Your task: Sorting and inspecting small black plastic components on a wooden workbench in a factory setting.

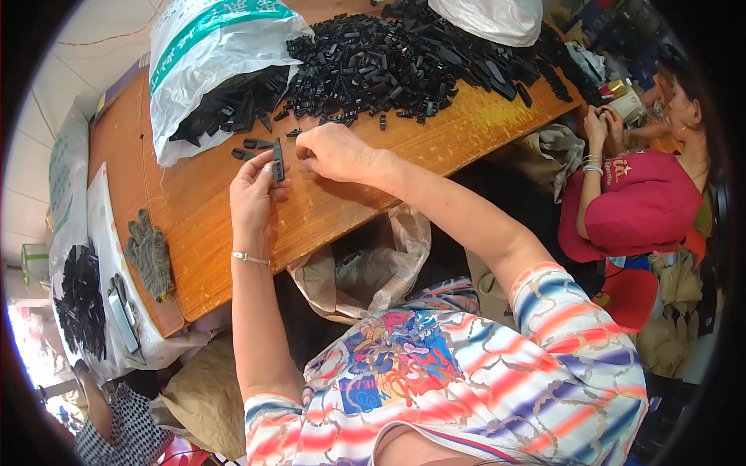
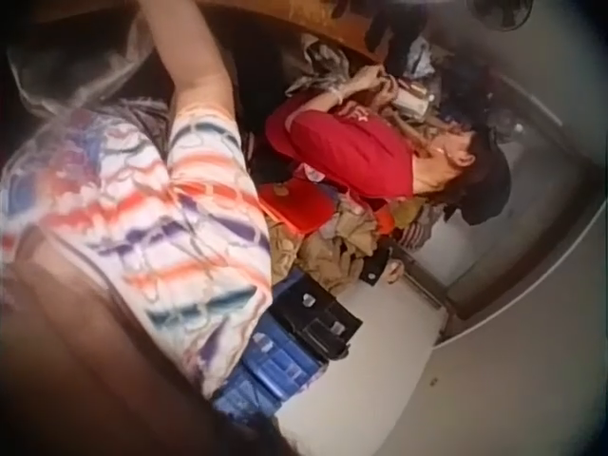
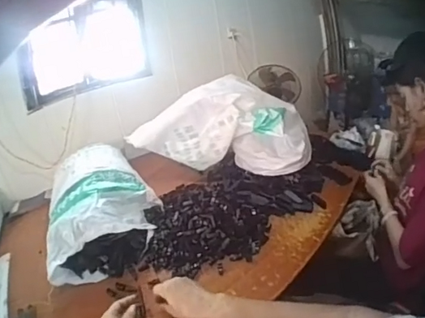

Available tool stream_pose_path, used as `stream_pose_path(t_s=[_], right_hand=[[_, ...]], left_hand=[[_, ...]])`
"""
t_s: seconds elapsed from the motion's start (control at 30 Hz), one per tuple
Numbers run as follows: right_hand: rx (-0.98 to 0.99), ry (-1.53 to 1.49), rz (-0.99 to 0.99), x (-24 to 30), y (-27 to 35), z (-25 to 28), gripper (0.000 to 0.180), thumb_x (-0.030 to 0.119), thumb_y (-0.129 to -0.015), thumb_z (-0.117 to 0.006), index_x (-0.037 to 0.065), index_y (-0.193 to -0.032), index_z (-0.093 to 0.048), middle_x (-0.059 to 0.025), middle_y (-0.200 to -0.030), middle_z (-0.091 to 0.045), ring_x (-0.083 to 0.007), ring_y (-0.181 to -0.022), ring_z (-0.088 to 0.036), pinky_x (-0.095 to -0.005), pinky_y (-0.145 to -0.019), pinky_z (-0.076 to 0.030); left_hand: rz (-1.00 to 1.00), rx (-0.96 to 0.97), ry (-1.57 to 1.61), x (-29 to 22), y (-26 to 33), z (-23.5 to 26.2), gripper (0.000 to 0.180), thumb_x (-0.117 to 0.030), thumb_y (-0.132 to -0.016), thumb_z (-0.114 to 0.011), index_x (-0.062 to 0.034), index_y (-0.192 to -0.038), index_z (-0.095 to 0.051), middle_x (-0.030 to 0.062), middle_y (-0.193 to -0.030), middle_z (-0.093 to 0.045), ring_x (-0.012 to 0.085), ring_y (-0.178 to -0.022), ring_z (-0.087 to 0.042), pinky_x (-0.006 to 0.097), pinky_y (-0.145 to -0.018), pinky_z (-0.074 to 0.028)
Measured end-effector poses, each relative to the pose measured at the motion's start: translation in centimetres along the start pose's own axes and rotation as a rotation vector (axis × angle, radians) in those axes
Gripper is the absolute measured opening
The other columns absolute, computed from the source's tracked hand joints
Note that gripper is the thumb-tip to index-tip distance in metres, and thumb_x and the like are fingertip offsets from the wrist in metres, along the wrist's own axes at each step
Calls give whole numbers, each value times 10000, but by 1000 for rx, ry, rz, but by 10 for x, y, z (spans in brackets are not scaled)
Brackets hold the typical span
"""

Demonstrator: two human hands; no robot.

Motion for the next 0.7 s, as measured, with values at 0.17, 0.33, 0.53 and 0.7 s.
stream_pose_path(t_s=[0.17, 0.33, 0.53, 0.7], right_hand=[[-3, -356, -162, 8, 1, 0, 200, 163, -818, -673, -29, -845, -625, -124, -714, -650, -212, -713, -661, -334, -628, -508], [80, -920, -417, 18, 13, -8, 160, 102, -903, -583, -36, -864, -512, -122, -717, -635, -178, -570, -654, -264, -466, -516], [-2, -891, -461, 9, 19, -2, 148, 124, -905, -589, -22, -920, -577, -64, -717, -625, -124, -550, -601, -248, -485, -482], [-138, -758, -301, 7, 19, -2, 200, 166, -903, -603, 3, -1000, -667, -28, -798, -629, -87, -738, -580, -242, -657, -464]], left_hand=[[47, 74, 450, 8, 14, -9, 197, -145, -974, -470, -19, -1102, -549, 74, -918, -651, 138, -722, -629, 241, -601, -507], [7, 107, 469, 13, 19, -16, 184, -225, -978, -495, -54, -988, -564, 63, -873, -662, 110, -712, -626, 203, -597, -482], [20, 87, 446, 16, 28, -16, 175, -212, -978, -491, -45, -994, -543, 70, -872, -649, 133, -737, -622, 223, -620, -485], [42, 87, 490, 13, 35, -23, 156, -188, -989, -445, -47, -1013, -509, 79, -859, -627, 159, -728, -611, 246, -622, -476]])
Point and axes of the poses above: each hand's wrist, its own y-axis away from the middle knuckle, its own z-axis out of the back of the hand, x = y × z, the point moved 4 cm from there along -y, towards the middle knuckle
